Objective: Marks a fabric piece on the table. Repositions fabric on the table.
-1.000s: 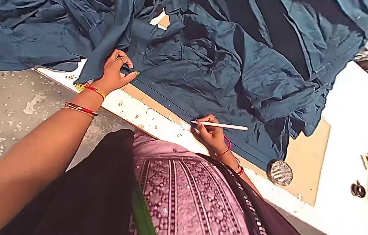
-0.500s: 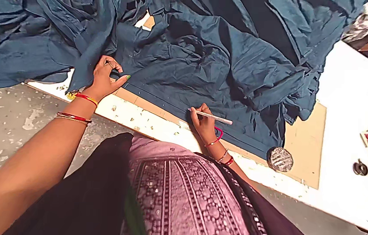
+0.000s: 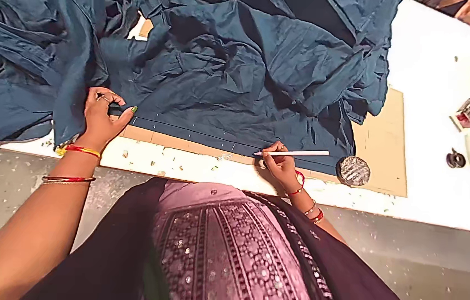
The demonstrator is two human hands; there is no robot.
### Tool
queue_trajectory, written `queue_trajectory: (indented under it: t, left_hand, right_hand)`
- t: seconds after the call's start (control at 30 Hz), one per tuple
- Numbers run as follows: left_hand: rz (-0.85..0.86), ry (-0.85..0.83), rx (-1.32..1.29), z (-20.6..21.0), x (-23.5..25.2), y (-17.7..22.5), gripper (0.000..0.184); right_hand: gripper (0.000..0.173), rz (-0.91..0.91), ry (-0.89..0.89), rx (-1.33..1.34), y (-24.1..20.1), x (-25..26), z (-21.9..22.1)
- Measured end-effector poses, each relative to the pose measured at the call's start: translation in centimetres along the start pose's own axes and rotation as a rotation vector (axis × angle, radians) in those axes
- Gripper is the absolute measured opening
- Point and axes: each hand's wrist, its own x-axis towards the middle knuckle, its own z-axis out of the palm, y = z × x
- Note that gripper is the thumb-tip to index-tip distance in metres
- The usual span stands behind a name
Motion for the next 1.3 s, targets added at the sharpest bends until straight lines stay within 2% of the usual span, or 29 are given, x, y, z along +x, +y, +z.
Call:
queue_trajectory:
  t: [0.07,0.2,0.23,0.3,0.37,0.57,0.63,0.7,0.77,0.9,1.1,1.23,1.3]
  left_hand:
    - [-0.005,-0.004,-0.003,-0.1,0.5,0.0,0.038]
    - [-0.017,-0.006,-0.014,-0.1,1.1,0.5,0.041]
    - [-0.015,-0.003,-0.014,-0.1,1.2,0.7,0.041]
    - [-0.025,0.000,-0.022,-0.2,1.6,0.9,0.039]
    - [-0.043,-0.011,-0.035,-0.2,1.4,1.0,0.036]
    - [-0.032,-0.003,-0.031,-0.1,1.5,0.8,0.038]
    - [-0.039,-0.004,-0.036,-0.1,1.4,0.8,0.038]
    - [-0.026,0.005,-0.032,-0.1,1.5,0.6,0.040]
    - [-0.007,0.020,-0.036,0.1,1.4,0.3,0.041]
    - [0.016,0.025,-0.022,0.3,1.5,-0.2,0.049]
    - [0.029,0.023,-0.008,0.4,1.4,-0.5,0.052]
    - [0.073,0.040,-0.015,0.4,1.5,-0.4,0.051]
    - [0.078,0.036,-0.021,0.3,1.5,-0.2,0.051]
  right_hand:
    - [0.007,-0.073,-0.012,-0.099,0.4,0.0,0.2]
    - [0.023,-0.186,0.039,-0.492,-0.6,0.0,1.3]
    - [0.025,-0.157,0.090,-0.510,-0.7,0.1,1.6]
    - [0.023,-0.060,0.210,-0.369,-0.5,1.1,1.9]
    - [0.018,-0.012,0.248,-0.269,-0.4,1.4,2.2]
    - [0.023,-0.088,0.242,-0.548,-0.4,2.0,3.1]
    - [0.028,0.012,0.363,-0.399,-0.6,2.0,3.2]
    - [0.024,0.184,0.548,0.024,-1.7,1.8,2.0]
    - [0.024,0.248,0.599,0.287,-3.2,0.6,-0.6]
    - [0.009,0.101,0.362,0.016,-0.8,-3.3,-5.4]
    - [0.003,0.067,0.260,-0.133,0.6,-4.0,-5.5]
    - [0.021,-0.002,0.256,-0.564,0.1,-3.5,-4.7]
    - [0.026,-0.003,0.322,-0.619,0.3,-2.8,-4.1]
